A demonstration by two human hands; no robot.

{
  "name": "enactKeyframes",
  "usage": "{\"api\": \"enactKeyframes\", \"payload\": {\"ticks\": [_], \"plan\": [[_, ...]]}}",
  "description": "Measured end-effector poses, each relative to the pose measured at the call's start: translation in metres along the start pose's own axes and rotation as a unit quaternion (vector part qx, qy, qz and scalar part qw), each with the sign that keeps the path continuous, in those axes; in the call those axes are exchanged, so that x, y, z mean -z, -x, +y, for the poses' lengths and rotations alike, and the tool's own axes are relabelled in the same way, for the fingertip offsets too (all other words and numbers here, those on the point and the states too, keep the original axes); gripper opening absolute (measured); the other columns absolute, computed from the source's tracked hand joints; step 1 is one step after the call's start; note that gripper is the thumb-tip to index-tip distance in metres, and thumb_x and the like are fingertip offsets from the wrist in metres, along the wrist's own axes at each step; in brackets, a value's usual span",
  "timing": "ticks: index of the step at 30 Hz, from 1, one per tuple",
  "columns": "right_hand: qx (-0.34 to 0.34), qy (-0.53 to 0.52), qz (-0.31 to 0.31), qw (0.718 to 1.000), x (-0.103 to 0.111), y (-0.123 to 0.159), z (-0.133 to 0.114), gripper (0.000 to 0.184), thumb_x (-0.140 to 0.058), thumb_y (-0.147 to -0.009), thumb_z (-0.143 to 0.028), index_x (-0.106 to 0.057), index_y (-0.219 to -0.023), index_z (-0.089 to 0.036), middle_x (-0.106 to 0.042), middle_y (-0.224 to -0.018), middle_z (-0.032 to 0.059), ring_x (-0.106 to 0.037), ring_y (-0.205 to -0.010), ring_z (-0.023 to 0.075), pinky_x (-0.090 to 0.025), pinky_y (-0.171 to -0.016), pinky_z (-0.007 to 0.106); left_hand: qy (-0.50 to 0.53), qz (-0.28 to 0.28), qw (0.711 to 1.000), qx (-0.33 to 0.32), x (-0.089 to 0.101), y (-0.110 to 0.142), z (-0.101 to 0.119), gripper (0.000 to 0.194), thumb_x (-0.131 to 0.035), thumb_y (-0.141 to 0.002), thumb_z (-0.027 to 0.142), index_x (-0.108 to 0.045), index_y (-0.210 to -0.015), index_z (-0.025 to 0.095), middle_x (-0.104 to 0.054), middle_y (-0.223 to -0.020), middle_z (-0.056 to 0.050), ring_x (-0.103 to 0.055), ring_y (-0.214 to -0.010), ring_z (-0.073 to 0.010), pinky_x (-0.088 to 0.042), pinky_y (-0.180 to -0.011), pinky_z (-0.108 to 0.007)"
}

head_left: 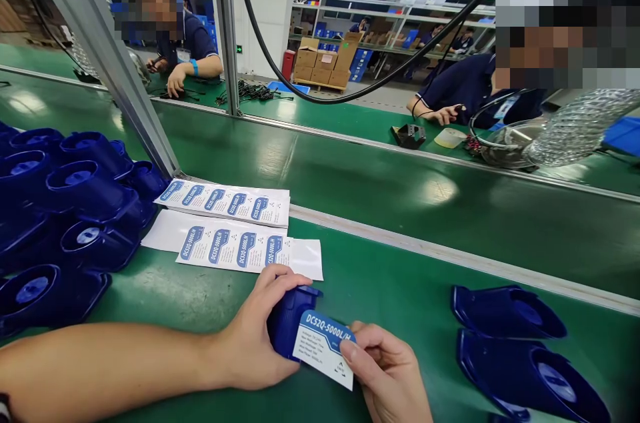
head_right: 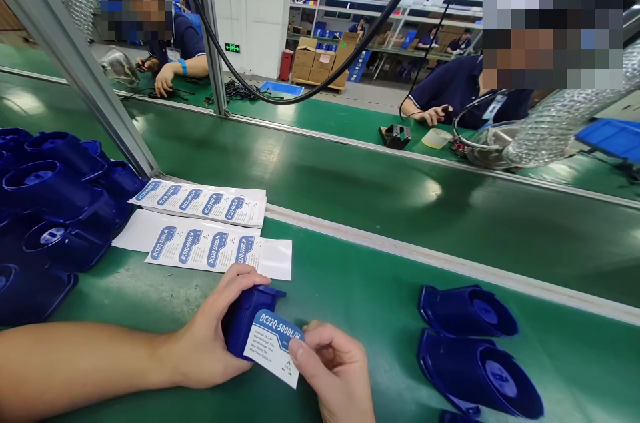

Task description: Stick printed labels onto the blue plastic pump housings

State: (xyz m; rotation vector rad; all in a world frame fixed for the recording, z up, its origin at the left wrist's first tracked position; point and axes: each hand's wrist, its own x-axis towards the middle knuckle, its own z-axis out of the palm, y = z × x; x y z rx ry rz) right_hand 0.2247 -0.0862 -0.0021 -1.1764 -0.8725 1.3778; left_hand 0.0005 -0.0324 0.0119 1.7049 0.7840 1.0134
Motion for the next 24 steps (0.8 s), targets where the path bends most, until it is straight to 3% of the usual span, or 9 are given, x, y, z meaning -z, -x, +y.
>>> {"api": "enactKeyframes", "payload": {"ticks": [12, 18, 24], "plan": [[-0.007, 0.006, 0.01, 1.0, -0.0046, 0.0002, -0.0027, 0.036, -0.097, -0.077, -0.044, -0.075, -0.062, -0.02, -0.063, -0.061, 0.0018, -0.055, -0.058, 0.0153, -0.045, -0.054, 0.025, -0.006, 0.0, 1.0, -0.007, 0.001, 0.0, 0.0008, 0.094, -0.076, -0.063, -0.002, -0.052, -0.147, 0.032, -0.047, -0.134, -0.01, -0.055, -0.126, -0.0327, -0.051, -0.109, -0.049], [-0.044, -0.023, 0.029, 0.998, -0.0025, 0.0017, -0.0034, 0.038, -0.098, -0.075, -0.045, -0.075, -0.062, -0.019, -0.06, -0.062, 0.0002, -0.052, -0.056, 0.0131, -0.043, -0.053, 0.023, -0.003, 0.0, 1.0, -0.01, 0.002, -0.0006, 0.0007, 0.093, -0.077, -0.065, 0.0, -0.051, -0.147, 0.033, -0.046, -0.135, -0.01, -0.055, -0.128, -0.0324, -0.051, -0.109, -0.049], [-0.044, -0.027, 0.031, 0.998, -0.0023, 0.0058, -0.0027, 0.034, -0.099, -0.075, -0.042, -0.075, -0.064, -0.02, -0.065, -0.066, 0.0021, -0.061, -0.06, 0.0159, -0.049, -0.055, 0.025, -0.012, -0.009, 1.0, -0.01, 0.0018, -0.0008, 0.0003, 0.093, -0.079, -0.066, 0.002, -0.05, -0.149, 0.033, -0.045, -0.135, -0.01, -0.056, -0.126, -0.0318, -0.053, -0.106, -0.047]]}}
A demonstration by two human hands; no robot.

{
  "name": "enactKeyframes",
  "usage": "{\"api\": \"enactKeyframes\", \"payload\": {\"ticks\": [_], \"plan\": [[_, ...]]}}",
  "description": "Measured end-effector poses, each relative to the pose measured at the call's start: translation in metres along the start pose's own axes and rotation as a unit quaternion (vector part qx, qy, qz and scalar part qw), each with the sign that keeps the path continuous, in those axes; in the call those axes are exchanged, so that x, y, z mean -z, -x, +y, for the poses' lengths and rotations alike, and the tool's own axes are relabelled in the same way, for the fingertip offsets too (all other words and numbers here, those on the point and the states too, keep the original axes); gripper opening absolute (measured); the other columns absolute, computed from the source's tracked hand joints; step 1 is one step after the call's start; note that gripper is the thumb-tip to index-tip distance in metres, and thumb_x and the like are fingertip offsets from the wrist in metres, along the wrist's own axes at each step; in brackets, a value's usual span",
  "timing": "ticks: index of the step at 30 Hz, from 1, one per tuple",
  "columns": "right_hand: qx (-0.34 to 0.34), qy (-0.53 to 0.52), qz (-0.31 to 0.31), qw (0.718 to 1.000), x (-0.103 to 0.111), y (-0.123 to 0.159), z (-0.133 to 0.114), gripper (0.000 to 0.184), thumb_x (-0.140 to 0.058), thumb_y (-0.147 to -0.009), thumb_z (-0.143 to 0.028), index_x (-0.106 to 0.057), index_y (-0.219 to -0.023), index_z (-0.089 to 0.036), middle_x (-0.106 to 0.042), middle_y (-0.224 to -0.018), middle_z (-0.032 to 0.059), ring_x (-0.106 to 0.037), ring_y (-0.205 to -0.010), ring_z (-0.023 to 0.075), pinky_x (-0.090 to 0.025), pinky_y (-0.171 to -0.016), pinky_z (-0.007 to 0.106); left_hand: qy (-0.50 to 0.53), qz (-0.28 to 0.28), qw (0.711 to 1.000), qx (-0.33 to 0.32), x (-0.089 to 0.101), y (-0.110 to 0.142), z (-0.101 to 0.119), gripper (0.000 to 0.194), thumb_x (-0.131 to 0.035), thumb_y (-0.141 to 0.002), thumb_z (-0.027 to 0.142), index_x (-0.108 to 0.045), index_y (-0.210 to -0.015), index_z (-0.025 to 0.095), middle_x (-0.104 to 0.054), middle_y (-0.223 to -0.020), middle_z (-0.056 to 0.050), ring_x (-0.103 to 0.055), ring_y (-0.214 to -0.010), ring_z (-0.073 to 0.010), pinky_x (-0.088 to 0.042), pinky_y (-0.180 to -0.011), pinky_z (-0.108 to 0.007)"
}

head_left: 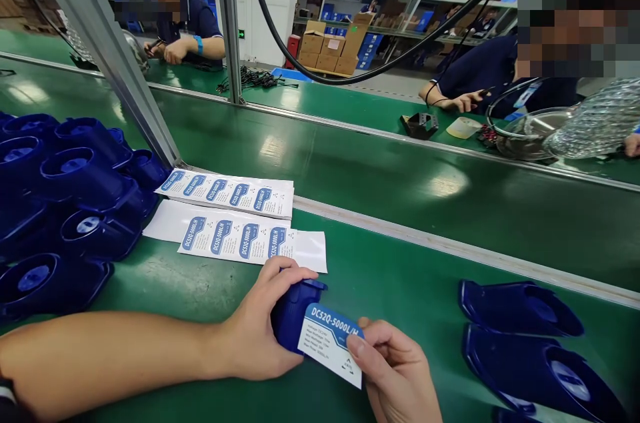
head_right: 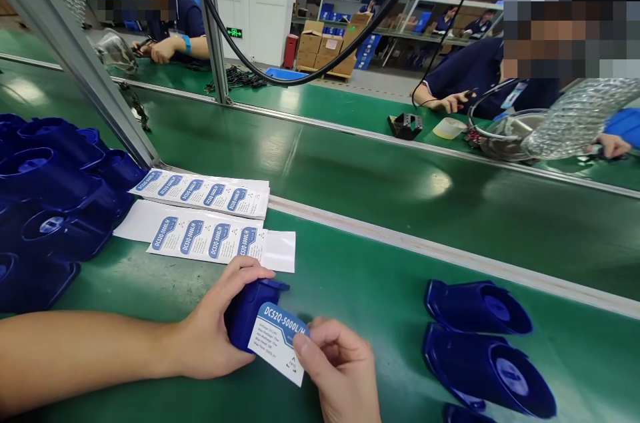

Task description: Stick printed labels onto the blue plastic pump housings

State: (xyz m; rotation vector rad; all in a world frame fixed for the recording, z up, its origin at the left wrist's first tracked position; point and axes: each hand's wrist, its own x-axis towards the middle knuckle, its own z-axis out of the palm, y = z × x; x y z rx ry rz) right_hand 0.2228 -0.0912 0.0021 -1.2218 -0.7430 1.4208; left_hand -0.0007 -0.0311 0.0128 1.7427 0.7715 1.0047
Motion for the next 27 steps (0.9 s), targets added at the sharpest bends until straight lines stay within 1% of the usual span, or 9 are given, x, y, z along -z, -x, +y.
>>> {"api": "enactKeyframes", "payload": {"ticks": [5, 8, 12, 19, 23, 27], "plan": [[0.02, 0.016, -0.001, 1.0, 0.001, 0.0017, 0.0001, 0.032, -0.098, -0.075, -0.041, -0.077, -0.064, -0.021, -0.065, -0.065, 0.0018, -0.06, -0.058, 0.0155, -0.049, -0.053, 0.024, 0.0, -0.002, 1.0, 0.0, -0.0006, 0.0011, -0.0016, 0.093, -0.081, -0.066, 0.003, -0.051, -0.149, 0.034, -0.045, -0.136, -0.009, -0.057, -0.126, -0.0315, -0.054, -0.106, -0.046], [0.013, 0.013, -0.005, 1.0, 0.0011, 0.0029, -0.0015, 0.033, -0.098, -0.076, -0.042, -0.076, -0.063, -0.02, -0.065, -0.065, 0.0019, -0.059, -0.058, 0.0152, -0.048, -0.053, 0.024, -0.001, -0.004, 1.0, 0.0, -0.0008, 0.0015, -0.0023, 0.093, -0.083, -0.067, 0.004, -0.051, -0.15, 0.033, -0.046, -0.137, -0.01, -0.057, -0.126, -0.0312, -0.053, -0.107, -0.045], [0.005, 0.015, -0.008, 1.0, 0.0011, 0.0037, -0.0024, 0.034, -0.098, -0.076, -0.042, -0.076, -0.063, -0.02, -0.065, -0.063, 0.0014, -0.059, -0.056, 0.0143, -0.047, -0.053, 0.023, -0.005, -0.005, 1.0, -0.006, -0.0004, 0.001, -0.0014, 0.093, -0.081, -0.067, 0.004, -0.051, -0.151, 0.032, -0.047, -0.135, -0.01, -0.057, -0.126, -0.0312, -0.054, -0.106, -0.045], [-0.002, 0.017, -0.007, 1.0, 0.0042, 0.0037, 0.0007, 0.033, -0.098, -0.077, -0.042, -0.076, -0.064, -0.02, -0.066, -0.065, 0.0011, -0.062, -0.059, 0.0145, -0.05, -0.055, 0.022, -0.004, -0.01, 1.0, -0.001, 0.0012, 0.002, -0.0004, 0.094, -0.08, -0.067, 0.003, -0.051, -0.151, 0.032, -0.046, -0.136, -0.01, -0.057, -0.126, -0.0312, -0.055, -0.105, -0.045], [-0.003, 0.016, -0.007, 1.0, 0.002, 0.0036, 0.0007, 0.034, -0.098, -0.077, -0.042, -0.076, -0.064, -0.02, -0.066, -0.065, 0.001, -0.061, -0.058, 0.0137, -0.05, -0.054, 0.022, -0.004, -0.012, 1.0, 0.001, 0.0006, 0.0023, -0.0006, 0.093, -0.08, -0.067, 0.003, -0.051, -0.15, 0.032, -0.046, -0.137, -0.011, -0.057, -0.125, -0.0309, -0.056, -0.105, -0.045], [-0.009, 0.017, 0.012, 1.0, -0.0025, 0.0052, -0.0015, 0.037, -0.099, -0.075, -0.044, -0.075, -0.063, -0.02, -0.066, -0.064, 0.0013, -0.061, -0.059, 0.0139, -0.05, -0.055, 0.021, -0.008, -0.012, 1.0, 0.001, 0.0001, 0.0015, -0.0008, 0.094, -0.082, -0.066, 0.003, -0.051, -0.15, 0.032, -0.046, -0.137, -0.011, -0.057, -0.126, -0.0317, -0.056, -0.105, -0.046]]}}
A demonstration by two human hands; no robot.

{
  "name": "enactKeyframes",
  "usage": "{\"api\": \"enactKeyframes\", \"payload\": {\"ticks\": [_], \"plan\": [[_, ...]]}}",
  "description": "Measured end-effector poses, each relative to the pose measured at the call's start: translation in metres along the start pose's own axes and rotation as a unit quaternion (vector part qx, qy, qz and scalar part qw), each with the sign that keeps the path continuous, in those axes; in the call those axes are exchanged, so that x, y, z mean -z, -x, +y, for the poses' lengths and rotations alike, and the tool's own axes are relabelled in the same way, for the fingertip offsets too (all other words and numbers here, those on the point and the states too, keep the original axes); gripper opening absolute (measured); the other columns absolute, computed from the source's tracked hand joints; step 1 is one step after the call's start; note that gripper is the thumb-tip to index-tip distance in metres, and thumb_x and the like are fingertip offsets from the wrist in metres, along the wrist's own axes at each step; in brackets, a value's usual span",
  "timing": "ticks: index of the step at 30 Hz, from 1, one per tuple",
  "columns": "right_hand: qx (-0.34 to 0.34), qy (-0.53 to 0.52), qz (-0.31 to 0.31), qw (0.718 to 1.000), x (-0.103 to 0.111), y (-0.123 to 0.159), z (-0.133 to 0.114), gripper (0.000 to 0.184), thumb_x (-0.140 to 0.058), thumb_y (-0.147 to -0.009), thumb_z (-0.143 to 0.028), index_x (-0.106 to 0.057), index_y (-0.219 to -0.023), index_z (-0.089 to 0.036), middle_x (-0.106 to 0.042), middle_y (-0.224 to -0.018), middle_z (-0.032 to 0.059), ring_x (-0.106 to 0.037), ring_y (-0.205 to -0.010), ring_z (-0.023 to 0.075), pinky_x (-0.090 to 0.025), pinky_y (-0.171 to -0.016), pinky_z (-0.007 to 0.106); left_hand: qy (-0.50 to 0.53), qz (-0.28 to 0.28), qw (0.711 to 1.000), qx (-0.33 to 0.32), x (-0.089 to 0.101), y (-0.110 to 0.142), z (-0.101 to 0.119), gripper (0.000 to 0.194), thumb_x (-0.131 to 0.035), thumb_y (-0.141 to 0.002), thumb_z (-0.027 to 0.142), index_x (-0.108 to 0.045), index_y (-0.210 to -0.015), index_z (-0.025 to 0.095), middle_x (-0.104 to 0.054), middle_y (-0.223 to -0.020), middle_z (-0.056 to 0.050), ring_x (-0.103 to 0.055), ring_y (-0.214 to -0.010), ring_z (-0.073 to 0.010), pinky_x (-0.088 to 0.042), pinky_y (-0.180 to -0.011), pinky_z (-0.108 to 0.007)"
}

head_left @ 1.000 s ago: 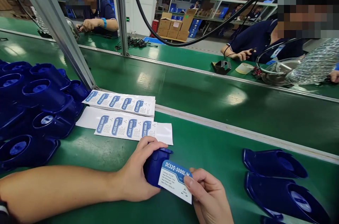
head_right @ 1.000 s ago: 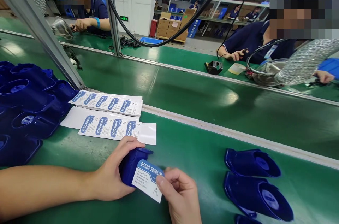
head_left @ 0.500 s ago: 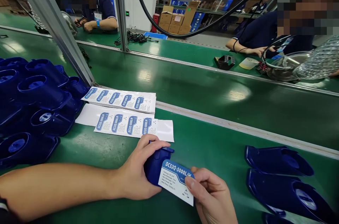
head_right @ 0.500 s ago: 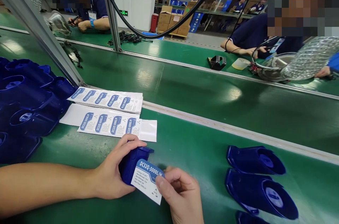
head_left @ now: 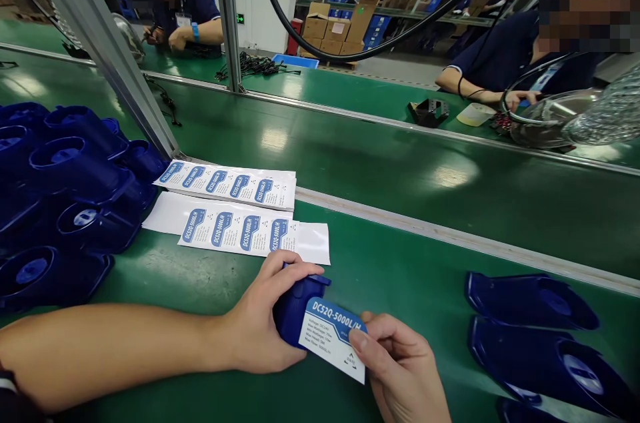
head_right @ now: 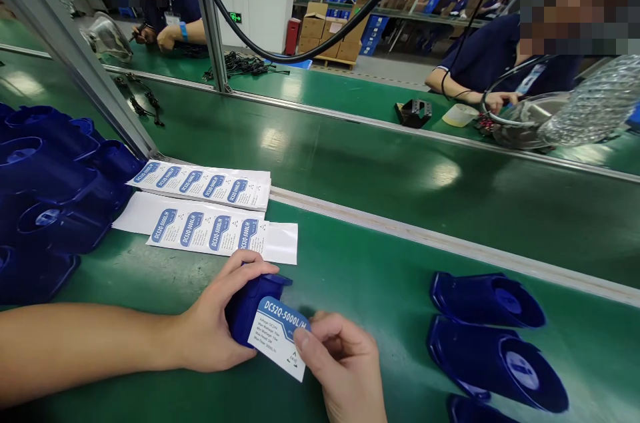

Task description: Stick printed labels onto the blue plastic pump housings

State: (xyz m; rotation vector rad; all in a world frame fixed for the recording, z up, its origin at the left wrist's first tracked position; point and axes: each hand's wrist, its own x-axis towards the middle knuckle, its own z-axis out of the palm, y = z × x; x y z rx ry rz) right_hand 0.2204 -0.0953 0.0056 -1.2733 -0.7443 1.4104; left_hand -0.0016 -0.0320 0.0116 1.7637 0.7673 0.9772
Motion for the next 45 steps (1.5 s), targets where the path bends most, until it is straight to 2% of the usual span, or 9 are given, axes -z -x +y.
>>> {"api": "enactKeyframes", "payload": {"ticks": [12, 45], "plan": [[0.002, 0.008, -0.018, 1.0, 0.007, -0.0029, 0.0047, 0.034, -0.098, -0.078, -0.043, -0.076, -0.065, -0.021, -0.066, -0.066, 0.0013, -0.061, -0.06, 0.0143, -0.05, -0.055, 0.022, -0.001, -0.001, 1.0, 0.003, 0.0011, 0.0006, -0.0003, 0.094, -0.085, -0.067, 0.005, -0.052, -0.15, 0.032, -0.045, -0.137, -0.009, -0.057, -0.127, -0.0294, -0.054, -0.107, -0.042], [0.004, 0.011, -0.021, 1.0, 0.0063, -0.0038, 0.0035, 0.032, -0.097, -0.079, -0.041, -0.076, -0.065, -0.021, -0.067, -0.066, 0.002, -0.062, -0.061, 0.0159, -0.052, -0.056, 0.025, 0.0, 0.001, 1.0, 0.002, 0.0016, 0.0016, -0.0022, 0.095, -0.084, -0.067, 0.007, -0.051, -0.152, 0.034, -0.046, -0.139, -0.009, -0.056, -0.129, -0.0311, -0.053, -0.109, -0.045]]}}
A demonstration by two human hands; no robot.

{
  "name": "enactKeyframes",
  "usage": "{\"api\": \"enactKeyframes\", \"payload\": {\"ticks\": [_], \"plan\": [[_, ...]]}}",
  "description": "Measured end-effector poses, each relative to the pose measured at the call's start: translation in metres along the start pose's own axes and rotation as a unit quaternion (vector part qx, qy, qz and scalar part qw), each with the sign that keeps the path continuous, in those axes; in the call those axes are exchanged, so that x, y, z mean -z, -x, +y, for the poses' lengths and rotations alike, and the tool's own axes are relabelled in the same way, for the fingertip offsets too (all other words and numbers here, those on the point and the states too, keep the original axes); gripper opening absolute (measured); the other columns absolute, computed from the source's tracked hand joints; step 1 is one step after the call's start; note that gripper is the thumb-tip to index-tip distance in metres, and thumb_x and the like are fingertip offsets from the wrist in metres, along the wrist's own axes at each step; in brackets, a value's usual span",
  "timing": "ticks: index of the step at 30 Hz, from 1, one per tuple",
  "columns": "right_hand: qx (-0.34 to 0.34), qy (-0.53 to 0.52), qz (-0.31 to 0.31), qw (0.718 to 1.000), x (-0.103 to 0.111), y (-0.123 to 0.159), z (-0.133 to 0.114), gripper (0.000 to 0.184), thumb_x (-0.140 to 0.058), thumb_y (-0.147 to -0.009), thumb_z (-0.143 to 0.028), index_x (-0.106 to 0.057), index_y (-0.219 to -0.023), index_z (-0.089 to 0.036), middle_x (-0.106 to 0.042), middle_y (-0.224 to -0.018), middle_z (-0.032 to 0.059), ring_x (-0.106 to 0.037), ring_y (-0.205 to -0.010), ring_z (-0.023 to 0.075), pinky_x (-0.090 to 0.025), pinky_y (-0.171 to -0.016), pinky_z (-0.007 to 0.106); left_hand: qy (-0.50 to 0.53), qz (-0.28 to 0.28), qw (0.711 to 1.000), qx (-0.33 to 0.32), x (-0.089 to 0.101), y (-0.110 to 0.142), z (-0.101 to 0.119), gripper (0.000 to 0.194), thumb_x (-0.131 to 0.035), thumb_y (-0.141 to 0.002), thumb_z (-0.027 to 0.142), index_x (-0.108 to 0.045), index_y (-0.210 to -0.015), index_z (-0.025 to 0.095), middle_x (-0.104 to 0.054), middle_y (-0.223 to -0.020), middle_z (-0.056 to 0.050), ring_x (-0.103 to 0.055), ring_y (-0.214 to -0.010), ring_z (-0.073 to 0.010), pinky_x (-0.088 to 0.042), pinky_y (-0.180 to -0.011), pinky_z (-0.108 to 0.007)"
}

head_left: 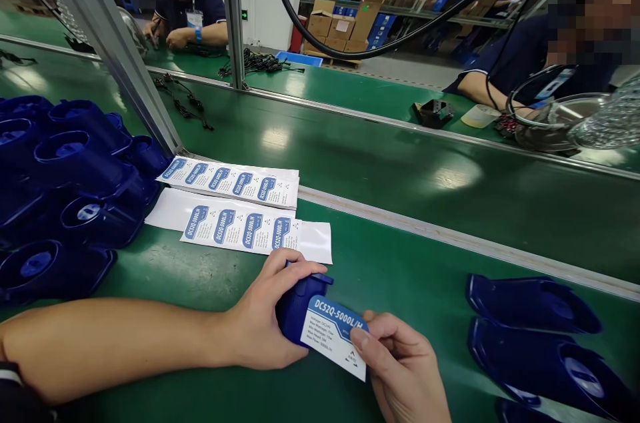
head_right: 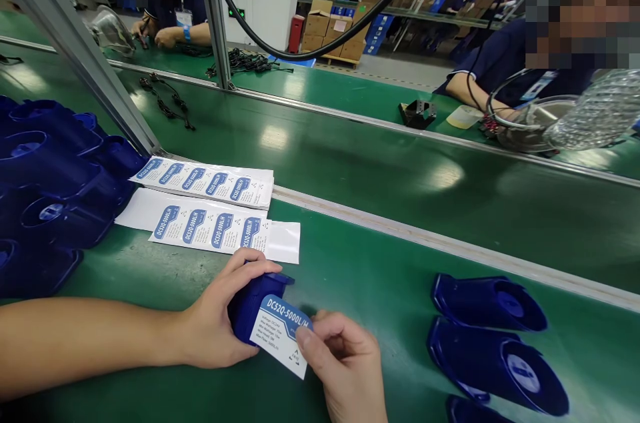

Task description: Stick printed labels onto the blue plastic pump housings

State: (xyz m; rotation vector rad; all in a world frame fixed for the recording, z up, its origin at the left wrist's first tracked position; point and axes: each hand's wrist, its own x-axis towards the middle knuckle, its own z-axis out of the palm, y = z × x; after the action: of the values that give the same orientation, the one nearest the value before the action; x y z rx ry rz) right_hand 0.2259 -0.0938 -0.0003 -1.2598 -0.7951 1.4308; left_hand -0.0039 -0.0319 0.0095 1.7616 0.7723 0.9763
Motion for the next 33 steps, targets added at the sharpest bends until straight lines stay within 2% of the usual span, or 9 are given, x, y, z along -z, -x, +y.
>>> {"api": "enactKeyframes", "payload": {"ticks": [24, 33], "plan": [[0.016, 0.03, 0.02, 0.999, -0.0044, -0.0012, -0.0038, 0.037, -0.098, -0.076, -0.045, -0.074, -0.062, -0.019, -0.064, -0.064, 0.0025, -0.06, -0.057, 0.0166, -0.049, -0.052, 0.026, 0.009, -0.005, 1.0, 0.003, 0.0002, -0.0009, 0.0014, 0.099, -0.085, -0.065, 0.004, -0.049, -0.152, 0.036, -0.046, -0.138, -0.01, -0.057, -0.127, -0.032, -0.056, -0.107, -0.048], [0.049, 0.047, 0.019, 0.997, -0.0042, -0.0001, -0.0031, 0.033, -0.097, -0.078, -0.042, -0.076, -0.064, -0.021, -0.066, -0.065, 0.0027, -0.06, -0.058, 0.0168, -0.05, -0.052, 0.026, 0.003, -0.003, 1.0, -0.001, -0.001, -0.0003, 0.001, 0.096, -0.085, -0.067, 0.005, -0.05, -0.151, 0.035, -0.045, -0.138, -0.01, -0.057, -0.126, -0.0309, -0.055, -0.106, -0.045]]}}
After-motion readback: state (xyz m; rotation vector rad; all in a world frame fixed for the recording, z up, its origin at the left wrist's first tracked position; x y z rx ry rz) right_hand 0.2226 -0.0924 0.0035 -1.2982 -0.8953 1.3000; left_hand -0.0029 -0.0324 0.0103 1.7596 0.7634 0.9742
